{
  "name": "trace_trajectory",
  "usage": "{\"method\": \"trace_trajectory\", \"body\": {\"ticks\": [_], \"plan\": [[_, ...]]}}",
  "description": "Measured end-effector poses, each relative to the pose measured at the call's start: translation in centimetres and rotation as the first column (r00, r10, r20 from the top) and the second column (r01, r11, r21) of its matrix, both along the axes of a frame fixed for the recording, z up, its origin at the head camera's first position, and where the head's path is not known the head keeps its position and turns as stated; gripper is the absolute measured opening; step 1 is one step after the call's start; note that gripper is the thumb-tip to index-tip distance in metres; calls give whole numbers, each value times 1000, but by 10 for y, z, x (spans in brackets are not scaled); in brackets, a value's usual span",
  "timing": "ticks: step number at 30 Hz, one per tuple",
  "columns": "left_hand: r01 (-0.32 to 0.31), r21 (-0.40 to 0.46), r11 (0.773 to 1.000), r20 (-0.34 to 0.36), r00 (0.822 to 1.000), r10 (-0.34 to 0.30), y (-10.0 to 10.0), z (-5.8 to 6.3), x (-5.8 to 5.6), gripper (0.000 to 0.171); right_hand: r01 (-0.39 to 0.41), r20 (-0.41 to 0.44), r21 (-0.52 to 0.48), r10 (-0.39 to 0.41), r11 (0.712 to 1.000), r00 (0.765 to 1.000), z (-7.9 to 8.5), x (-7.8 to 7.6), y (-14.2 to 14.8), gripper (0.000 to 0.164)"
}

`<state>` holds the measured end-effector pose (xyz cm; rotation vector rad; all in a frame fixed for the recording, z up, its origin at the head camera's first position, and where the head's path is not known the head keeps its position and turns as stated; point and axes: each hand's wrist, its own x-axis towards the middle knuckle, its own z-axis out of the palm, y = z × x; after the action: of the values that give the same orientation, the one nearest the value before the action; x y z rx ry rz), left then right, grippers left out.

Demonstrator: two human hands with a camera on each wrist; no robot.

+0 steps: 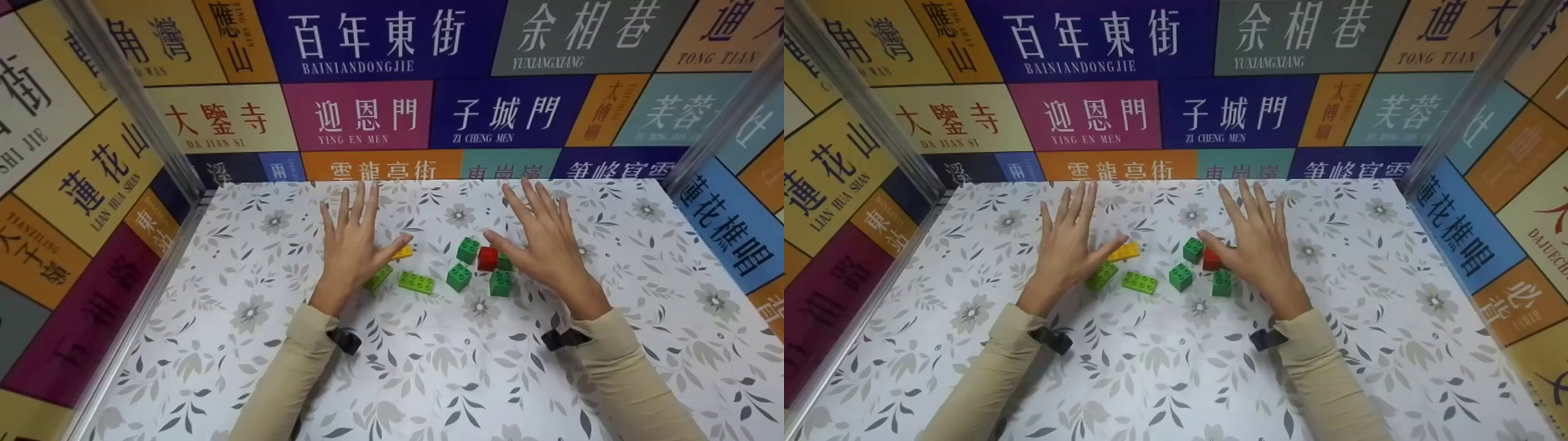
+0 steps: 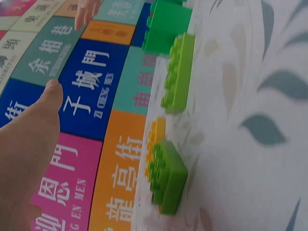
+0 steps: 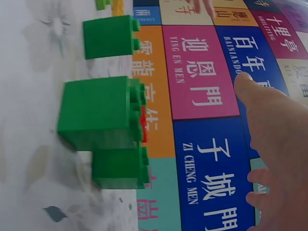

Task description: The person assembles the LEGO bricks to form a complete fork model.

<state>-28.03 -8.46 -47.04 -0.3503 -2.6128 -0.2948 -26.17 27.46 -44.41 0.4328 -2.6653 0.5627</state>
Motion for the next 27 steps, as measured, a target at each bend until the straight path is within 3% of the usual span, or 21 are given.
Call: {"method": "trace_trajectory", "body": {"ticks": [7,10,13,17,20,24,27], "plan": [[152,14,988,-2,988,-152,22,5,14,99,-124,-77,-35,121,992,990,-9,11,2,76],[248,22,969,-9,969,-248,31,5,20,88,-175,-59,-47,172,983,983,-11,17,3,69],[335,31,942,-4,942,-335,40,3,27,77,-230,10,-69,231,971,973,-10,22,4,56],[447,50,893,39,893,-449,54,-1,37,70,-299,124,-92,309,950,943,-8,26,5,35],[539,49,841,97,835,-541,63,-6,44,70,-328,179,-61,333,943,926,-7,27,7,25],[636,37,771,189,753,-631,71,-11,51,75,-331,241,-24,327,943,914,-7,27,10,22],[663,39,748,228,723,-652,73,-15,52,74,-330,288,-18,321,944,902,-7,25,11,25]]}}
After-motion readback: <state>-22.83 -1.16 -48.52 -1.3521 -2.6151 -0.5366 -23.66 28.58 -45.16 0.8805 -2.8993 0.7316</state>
